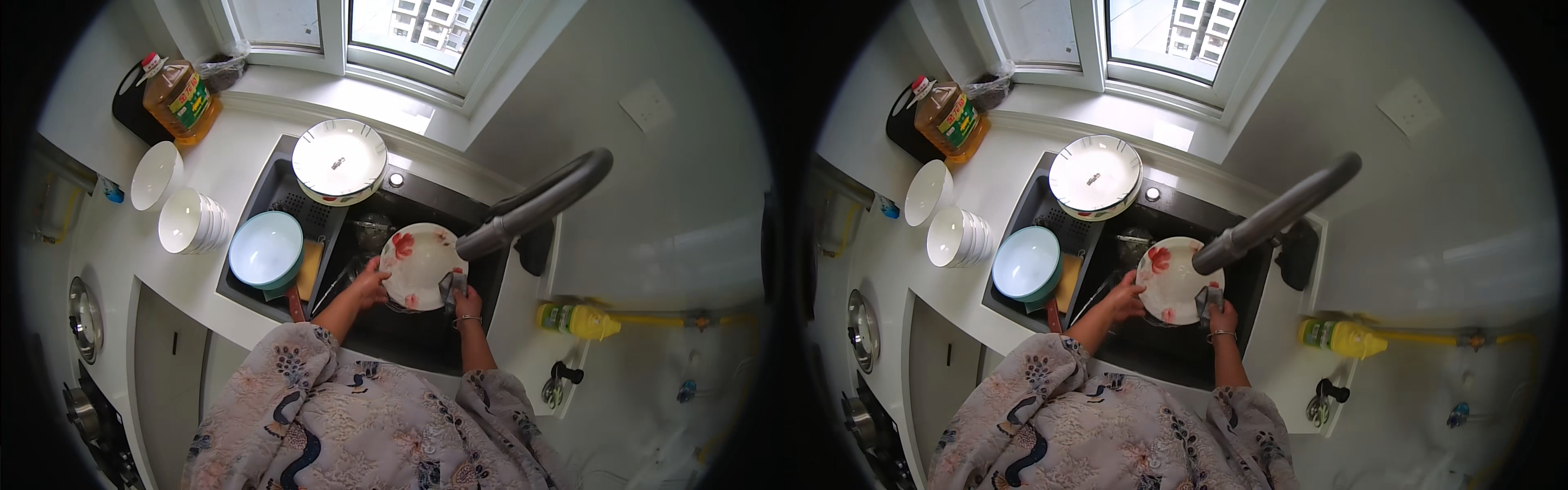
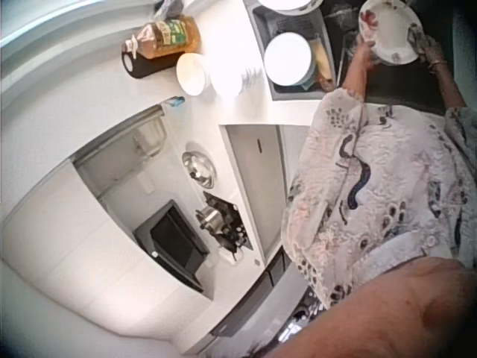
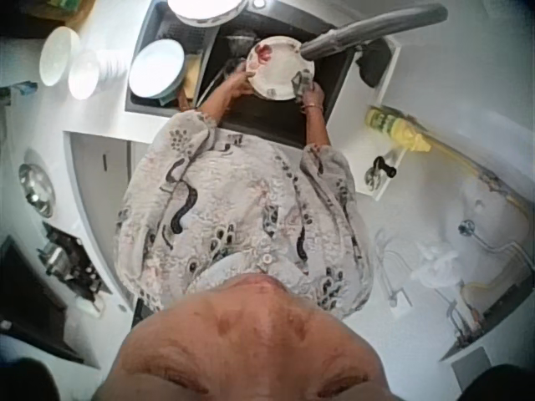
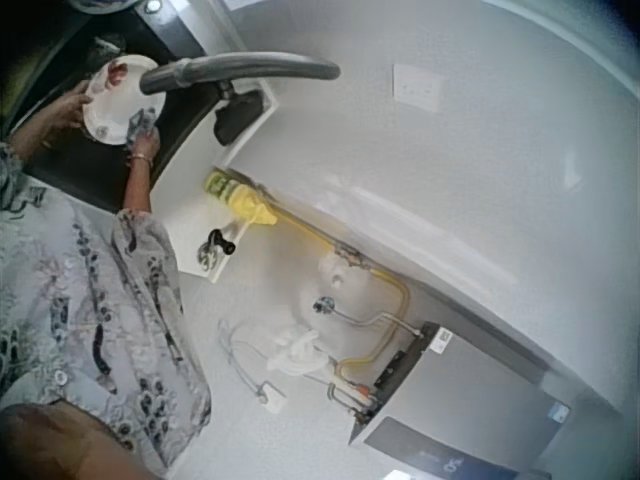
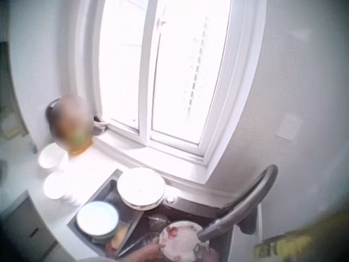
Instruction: The person washes several plates and bowls in a kitchen sink using a sponge and running water. They scrub each item, rinse it, and place it in a drying rack beside the sink.
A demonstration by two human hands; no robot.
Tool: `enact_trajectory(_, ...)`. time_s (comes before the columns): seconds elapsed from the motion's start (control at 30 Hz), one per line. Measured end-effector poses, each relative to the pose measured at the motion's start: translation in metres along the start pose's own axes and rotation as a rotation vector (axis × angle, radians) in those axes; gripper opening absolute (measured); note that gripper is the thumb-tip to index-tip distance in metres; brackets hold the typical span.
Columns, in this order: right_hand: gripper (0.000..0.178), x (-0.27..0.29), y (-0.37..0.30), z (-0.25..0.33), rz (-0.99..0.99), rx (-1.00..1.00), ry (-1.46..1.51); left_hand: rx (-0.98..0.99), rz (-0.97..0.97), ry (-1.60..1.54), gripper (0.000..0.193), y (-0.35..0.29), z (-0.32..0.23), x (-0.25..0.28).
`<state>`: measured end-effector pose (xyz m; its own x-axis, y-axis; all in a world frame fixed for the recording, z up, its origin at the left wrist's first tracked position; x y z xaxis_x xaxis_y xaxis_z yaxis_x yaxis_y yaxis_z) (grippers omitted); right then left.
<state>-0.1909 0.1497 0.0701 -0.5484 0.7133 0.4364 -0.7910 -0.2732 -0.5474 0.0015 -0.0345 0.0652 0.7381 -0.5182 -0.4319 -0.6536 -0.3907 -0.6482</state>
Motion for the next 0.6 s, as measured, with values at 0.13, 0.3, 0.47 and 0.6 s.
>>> enact_trajectory(0.13, 0.026, -0.016, -0.023, 0.007, 0.326, -0.261, 0.663, -0.361, 0.121, -0.236, 0.056, -0.044, -0.051, -0.024)
enact_trajectory(0.3, 0.024, -0.03, -0.045, 0.031, 0.539, -0.303, 0.737, -0.443, 0.097, -0.061, 0.061, -0.066, -0.068, -0.024)
enact_trajectory(0.47, 0.027, -0.033, -0.024, 0.026, 0.256, -0.01, 0.206, -0.459, 0.017, 0.209, 0.06, -0.096, -0.078, -0.037)
enact_trajectory(0.6, 0.028, -0.024, -0.072, 0.076, -0.221, 0.61, -0.193, -0.436, -0.101, 0.201, 0.052, -0.106, -0.068, -0.045)
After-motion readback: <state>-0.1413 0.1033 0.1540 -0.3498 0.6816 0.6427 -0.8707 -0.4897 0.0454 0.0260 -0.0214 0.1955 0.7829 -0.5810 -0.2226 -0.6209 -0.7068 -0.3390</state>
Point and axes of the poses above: each hand's wrist, its own y-axis towards the middle knuckle, its own x-axis out of the back of the hand, z = x × y, the point moved 3 cm from there along y, towards the middle knuckle, and after that the axes turned 10 degrees about -x, right-handed, at the moved point
